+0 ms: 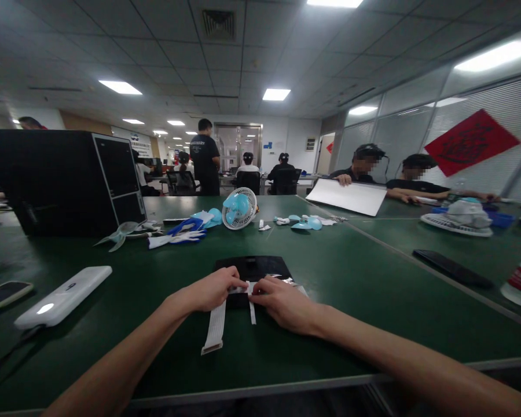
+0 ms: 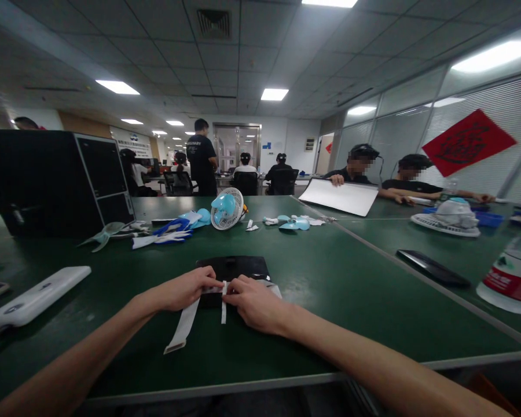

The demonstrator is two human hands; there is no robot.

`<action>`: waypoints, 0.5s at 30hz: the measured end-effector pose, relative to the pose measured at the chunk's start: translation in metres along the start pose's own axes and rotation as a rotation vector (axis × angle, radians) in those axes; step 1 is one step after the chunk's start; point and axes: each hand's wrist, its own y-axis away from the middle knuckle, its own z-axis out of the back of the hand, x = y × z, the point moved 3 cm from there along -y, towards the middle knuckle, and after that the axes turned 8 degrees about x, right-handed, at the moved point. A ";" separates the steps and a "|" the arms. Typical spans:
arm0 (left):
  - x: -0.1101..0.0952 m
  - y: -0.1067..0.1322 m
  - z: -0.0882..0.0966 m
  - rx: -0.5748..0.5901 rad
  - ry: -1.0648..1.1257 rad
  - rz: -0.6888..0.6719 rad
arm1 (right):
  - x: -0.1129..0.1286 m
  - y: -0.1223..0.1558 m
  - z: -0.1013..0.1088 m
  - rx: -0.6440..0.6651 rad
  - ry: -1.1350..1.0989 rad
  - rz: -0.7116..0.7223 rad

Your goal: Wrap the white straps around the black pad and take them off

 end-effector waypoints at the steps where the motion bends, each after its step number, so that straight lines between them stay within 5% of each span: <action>1: 0.000 0.000 0.000 -0.003 0.003 0.000 | 0.003 0.003 0.000 -0.004 0.015 0.014; 15: -0.005 0.003 0.001 0.001 -0.033 0.009 | 0.008 0.009 -0.005 -0.016 0.034 0.109</action>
